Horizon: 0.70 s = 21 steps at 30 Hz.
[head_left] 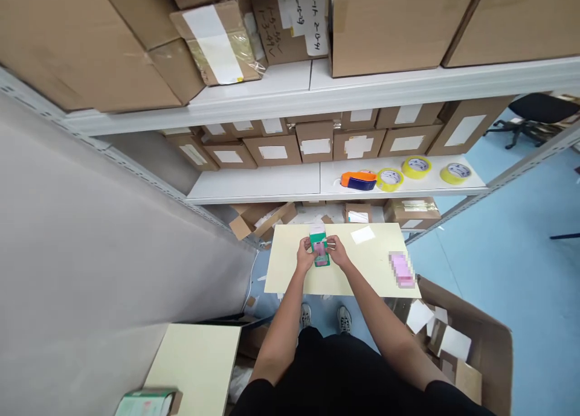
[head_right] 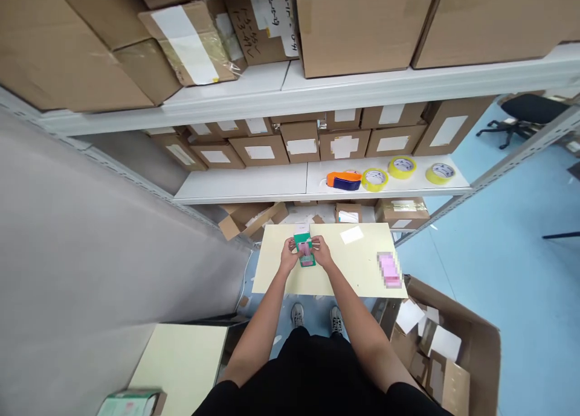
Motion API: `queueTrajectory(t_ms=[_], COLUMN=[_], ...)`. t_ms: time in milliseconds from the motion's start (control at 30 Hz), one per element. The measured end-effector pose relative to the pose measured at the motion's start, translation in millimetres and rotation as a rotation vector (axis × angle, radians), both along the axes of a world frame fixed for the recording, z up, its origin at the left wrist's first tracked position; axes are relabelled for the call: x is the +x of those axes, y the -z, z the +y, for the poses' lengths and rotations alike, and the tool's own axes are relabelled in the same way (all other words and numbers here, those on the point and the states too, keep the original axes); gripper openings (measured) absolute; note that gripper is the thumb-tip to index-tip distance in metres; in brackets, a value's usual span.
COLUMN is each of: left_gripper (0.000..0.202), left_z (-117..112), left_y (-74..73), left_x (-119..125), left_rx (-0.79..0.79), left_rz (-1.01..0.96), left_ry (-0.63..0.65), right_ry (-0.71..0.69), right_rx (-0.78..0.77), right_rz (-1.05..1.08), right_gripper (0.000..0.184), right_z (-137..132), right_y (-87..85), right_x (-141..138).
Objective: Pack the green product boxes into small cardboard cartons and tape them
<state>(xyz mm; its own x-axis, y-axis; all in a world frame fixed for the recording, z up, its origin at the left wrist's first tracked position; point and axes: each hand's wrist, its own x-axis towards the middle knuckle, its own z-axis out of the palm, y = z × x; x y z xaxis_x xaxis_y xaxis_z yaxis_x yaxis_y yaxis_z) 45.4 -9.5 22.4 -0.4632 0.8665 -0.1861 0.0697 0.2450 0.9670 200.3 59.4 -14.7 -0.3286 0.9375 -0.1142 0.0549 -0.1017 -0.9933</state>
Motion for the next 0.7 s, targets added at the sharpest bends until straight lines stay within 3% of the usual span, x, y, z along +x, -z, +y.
queueTrajectory(t_ms=[167,333,433,500,600,700], left_gripper=[0.095,0.097,0.099,0.089,0.072,0.068], left_z=[1,-2,5,14,31,43], left_y=[27.2,46.0,41.7,32.7,17.1,6.4], left_x=[-10,-29,-43,-52,-62,-68], left_rx=[-0.044,-0.195,-0.182,-0.127,-0.135,-0.177], left_rz=[-0.060,0.045,0.241,0.405,0.600,0.706], left_ry=[0.121,0.379,0.510,0.598,0.714,0.803], right_ry=[0.018,0.058,0.117,0.144,0.169,0.166], right_rx=[-0.052,-0.113,-0.128,-0.120,-0.057,0.004], right_rz=[0.022,-0.236,-0.335,-0.339,-0.334,-0.350], right_gripper=[0.034,0.029,0.027,0.035,0.049,0.050], right_z=[-15,-38,-46,-47,-44,-44], right_y=[37.7,66.6,72.9,71.5,62.5,49.7], right_x=[-3,-7,-13,-20,-27,-28])
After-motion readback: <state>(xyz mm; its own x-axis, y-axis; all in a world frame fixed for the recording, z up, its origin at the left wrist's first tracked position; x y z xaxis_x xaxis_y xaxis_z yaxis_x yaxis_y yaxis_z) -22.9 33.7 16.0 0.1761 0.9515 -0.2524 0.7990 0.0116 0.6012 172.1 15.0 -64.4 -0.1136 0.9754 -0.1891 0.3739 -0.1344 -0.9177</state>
